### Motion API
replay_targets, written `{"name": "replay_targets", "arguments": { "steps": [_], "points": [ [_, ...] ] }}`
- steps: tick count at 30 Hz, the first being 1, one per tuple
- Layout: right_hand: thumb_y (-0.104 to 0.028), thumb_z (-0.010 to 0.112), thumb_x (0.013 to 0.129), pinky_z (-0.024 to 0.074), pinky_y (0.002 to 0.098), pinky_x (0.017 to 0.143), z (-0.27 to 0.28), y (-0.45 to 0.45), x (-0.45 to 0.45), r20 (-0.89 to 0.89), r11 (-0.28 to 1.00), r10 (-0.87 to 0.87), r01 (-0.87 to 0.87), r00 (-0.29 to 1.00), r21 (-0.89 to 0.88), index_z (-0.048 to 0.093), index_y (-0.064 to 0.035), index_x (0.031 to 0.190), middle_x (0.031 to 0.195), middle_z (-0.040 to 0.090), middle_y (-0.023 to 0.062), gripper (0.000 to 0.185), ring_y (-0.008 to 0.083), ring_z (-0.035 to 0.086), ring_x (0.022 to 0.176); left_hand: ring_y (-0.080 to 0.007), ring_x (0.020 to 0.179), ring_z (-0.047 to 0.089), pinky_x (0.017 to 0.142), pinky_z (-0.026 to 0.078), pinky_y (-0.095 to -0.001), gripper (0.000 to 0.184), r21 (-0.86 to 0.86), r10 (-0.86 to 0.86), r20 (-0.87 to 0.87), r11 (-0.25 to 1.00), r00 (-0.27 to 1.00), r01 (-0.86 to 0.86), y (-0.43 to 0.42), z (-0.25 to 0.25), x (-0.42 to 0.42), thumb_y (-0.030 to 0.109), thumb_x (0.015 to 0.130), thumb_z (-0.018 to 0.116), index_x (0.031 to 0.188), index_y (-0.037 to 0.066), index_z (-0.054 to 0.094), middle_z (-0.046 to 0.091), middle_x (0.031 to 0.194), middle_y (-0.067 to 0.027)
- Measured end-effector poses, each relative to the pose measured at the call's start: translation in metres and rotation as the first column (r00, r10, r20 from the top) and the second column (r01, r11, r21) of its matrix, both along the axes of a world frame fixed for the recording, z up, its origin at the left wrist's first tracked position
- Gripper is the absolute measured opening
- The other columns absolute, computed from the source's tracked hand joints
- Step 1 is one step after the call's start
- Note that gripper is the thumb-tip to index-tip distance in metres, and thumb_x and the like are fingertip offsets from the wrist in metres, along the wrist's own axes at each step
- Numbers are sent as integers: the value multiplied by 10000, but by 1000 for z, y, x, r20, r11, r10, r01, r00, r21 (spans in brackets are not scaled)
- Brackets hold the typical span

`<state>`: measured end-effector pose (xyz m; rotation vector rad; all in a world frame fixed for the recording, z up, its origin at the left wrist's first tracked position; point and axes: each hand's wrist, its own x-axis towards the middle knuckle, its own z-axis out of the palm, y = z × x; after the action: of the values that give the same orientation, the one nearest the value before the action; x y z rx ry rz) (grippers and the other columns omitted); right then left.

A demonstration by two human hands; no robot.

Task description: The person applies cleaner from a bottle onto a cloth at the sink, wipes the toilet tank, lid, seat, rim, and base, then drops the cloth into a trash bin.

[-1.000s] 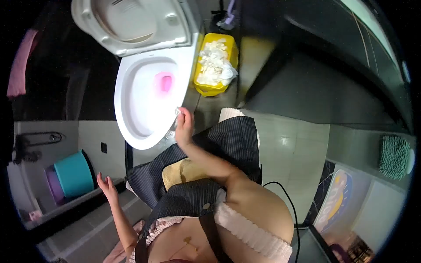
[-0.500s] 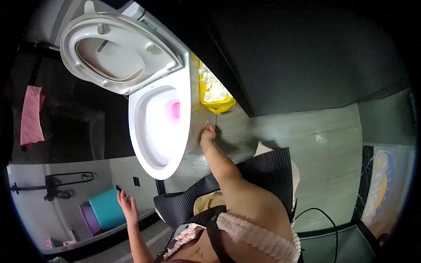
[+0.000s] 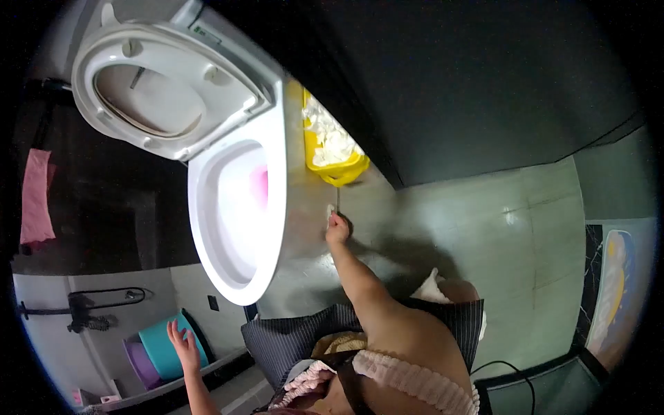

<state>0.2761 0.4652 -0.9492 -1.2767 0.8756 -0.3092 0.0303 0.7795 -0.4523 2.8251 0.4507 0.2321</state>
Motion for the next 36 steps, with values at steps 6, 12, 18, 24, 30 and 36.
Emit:
{"name": "replay_targets", "arguments": {
  "steps": [6,12,18,24,30,36],
  "points": [
    [-118,591,834,480,360,630,1,-47,85,-34,985,105,-109,994,-132,704,-95,781,685,621,158,127,260,604,631,-297,1172,527,904,508,-353,533,25,129,-140,992,982,-127,-4,-6,-47,43,952,557,1457,63,390,193,1583,-175],
    [-80,599,780,492,421,683,-18,-9,-9,-3,940,135,-129,991,-317,699,-82,825,758,643,152,110,349,617,733,-279,1118,526,904,488,-372,509,53,194,-25,980,981,-192,55,6,-101,97,985,554,1463,51,387,208,1568,-192],
    [-137,617,825,497,438,678,-44,-51,63,-176,912,373,-395,911,-113,662,-87,755,816,677,91,97,299,638,761,-265,1084,541,914,482,-368,510,111,89,-45,990,995,-84,39,2,-108,95,993,538,1476,79,377,256,1549,-179],
    [-205,474,1003,474,386,684,-91,-3,37,321,708,-288,-25,902,706,618,-93,872,793,544,11,225,138,529,745,-279,1114,534,938,480,-392,517,-22,271,-100,961,957,-274,18,-33,-101,120,1002,533,1488,80,360,203,1573,-164],
    [-236,481,1014,473,356,700,-42,-30,20,129,957,266,-247,955,-150,616,-102,899,816,550,0,223,128,530,763,-267,1218,503,990,459,-373,525,-40,190,-156,979,969,-199,15,-42,-98,153,1008,547,1487,59,353,166,1579,-168],
    [-213,486,1006,483,348,713,-40,-58,43,-57,888,404,-406,913,-217,619,-90,911,826,569,13,205,140,551,780,-201,993,554,826,505,-328,504,-28,161,-274,984,948,-175,22,-66,-104,123,1005,538,1474,55,364,189,1569,-149]
  ]
}}
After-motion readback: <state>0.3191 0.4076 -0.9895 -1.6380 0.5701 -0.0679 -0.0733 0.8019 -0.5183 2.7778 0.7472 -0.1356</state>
